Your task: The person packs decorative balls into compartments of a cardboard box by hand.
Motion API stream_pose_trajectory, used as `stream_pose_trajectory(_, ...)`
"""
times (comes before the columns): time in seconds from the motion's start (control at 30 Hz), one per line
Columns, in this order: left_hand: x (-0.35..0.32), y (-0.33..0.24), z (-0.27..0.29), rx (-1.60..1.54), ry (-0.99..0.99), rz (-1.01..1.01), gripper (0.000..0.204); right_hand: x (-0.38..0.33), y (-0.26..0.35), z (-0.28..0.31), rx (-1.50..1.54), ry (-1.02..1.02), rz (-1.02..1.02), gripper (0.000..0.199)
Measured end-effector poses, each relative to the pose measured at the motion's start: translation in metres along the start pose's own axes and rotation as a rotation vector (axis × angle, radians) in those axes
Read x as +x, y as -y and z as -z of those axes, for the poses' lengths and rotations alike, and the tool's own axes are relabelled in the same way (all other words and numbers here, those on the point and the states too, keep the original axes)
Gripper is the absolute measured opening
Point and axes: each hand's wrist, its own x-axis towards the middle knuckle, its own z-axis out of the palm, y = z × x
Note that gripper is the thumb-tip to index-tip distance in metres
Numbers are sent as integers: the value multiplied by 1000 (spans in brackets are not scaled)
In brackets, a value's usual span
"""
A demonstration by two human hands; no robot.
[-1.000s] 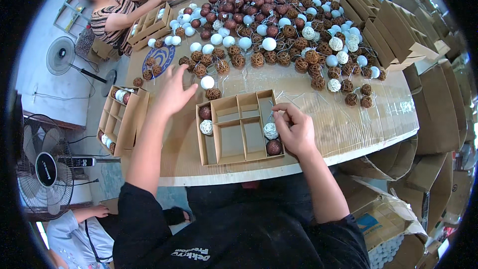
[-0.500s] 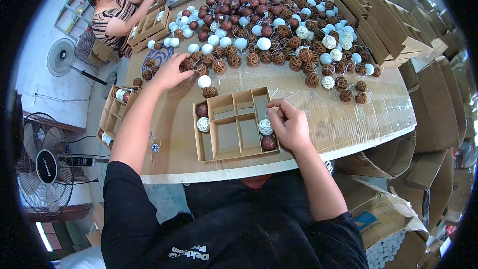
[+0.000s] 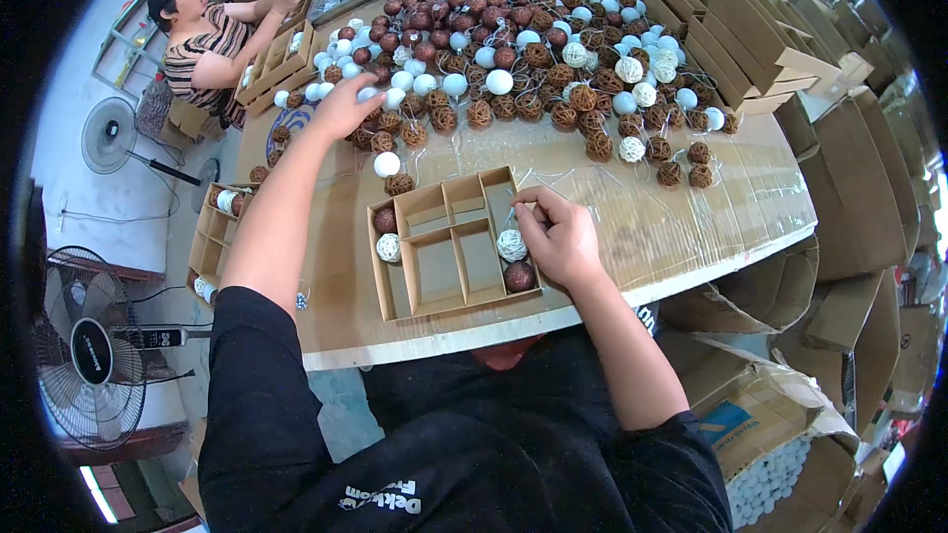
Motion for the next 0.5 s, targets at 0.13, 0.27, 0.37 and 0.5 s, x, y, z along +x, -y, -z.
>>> stream_pose_trajectory(0.13,6,-26,-6,98,47,-18,53,-1,-1,2,-16,4,1,12)
stream_pose_trajectory(0.27,8,-31,0,192,142,11,47,-1,3,1,21,7,-6,12)
stream_pose_trajectory(0.37,5,-46,-5,196,150,32,45,-3,-2,5,-8,-8,-14,13)
stream_pose_trajectory(0.5,5,-26,-8,227,129,5,49,1,-5,1,3,1,-7,14)
